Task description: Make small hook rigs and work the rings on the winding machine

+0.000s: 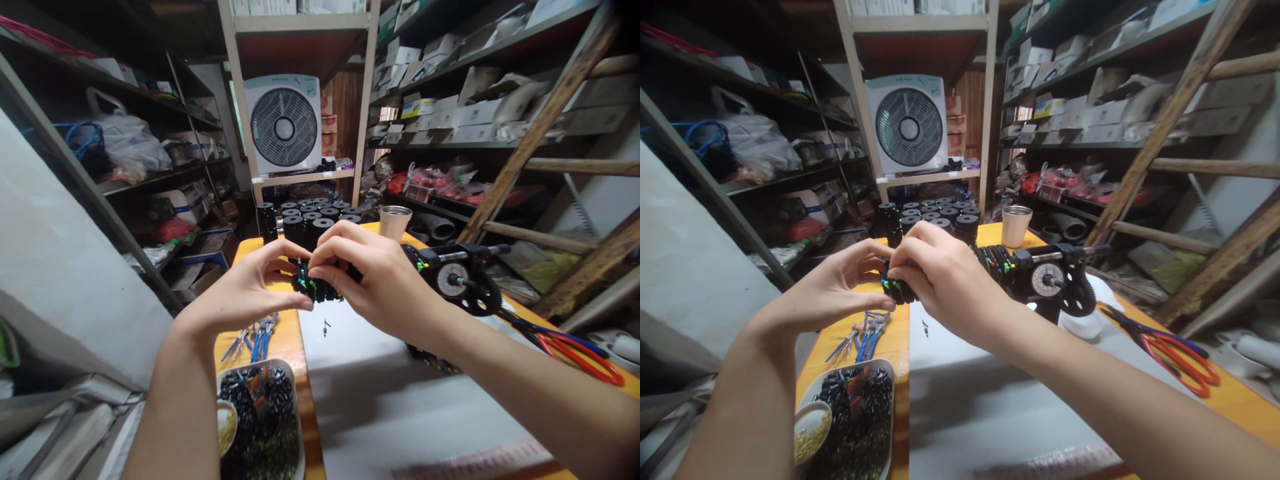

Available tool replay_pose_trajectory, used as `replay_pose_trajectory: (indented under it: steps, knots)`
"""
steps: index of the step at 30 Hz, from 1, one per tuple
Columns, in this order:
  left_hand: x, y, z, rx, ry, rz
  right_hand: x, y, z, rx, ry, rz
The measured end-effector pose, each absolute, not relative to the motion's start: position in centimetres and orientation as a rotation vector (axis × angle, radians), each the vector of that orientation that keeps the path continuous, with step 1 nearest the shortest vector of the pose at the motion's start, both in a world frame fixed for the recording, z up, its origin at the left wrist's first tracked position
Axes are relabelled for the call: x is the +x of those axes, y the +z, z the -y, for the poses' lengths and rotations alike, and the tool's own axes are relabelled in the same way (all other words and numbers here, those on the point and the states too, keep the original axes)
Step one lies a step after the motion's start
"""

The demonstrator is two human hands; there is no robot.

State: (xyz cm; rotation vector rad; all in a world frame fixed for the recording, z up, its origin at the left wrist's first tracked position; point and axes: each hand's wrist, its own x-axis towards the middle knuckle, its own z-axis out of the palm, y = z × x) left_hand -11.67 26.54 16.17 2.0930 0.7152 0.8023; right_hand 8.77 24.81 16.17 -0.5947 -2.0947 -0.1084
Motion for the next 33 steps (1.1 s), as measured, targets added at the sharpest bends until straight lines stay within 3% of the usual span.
replay_pose_trajectory:
  steps: [18, 33]
  knots:
    - [-11.75, 16.17, -26.57, 2.108, 0.824, -0.77, 9.3, 16.5, -24.94, -0.556, -0.044, 2.182]
    - [-12.16, 15.78, -26.82, 2.155, 0.812, -0.793, 9.26, 15.96, -24.83, -0.453, -0.332, 2.215]
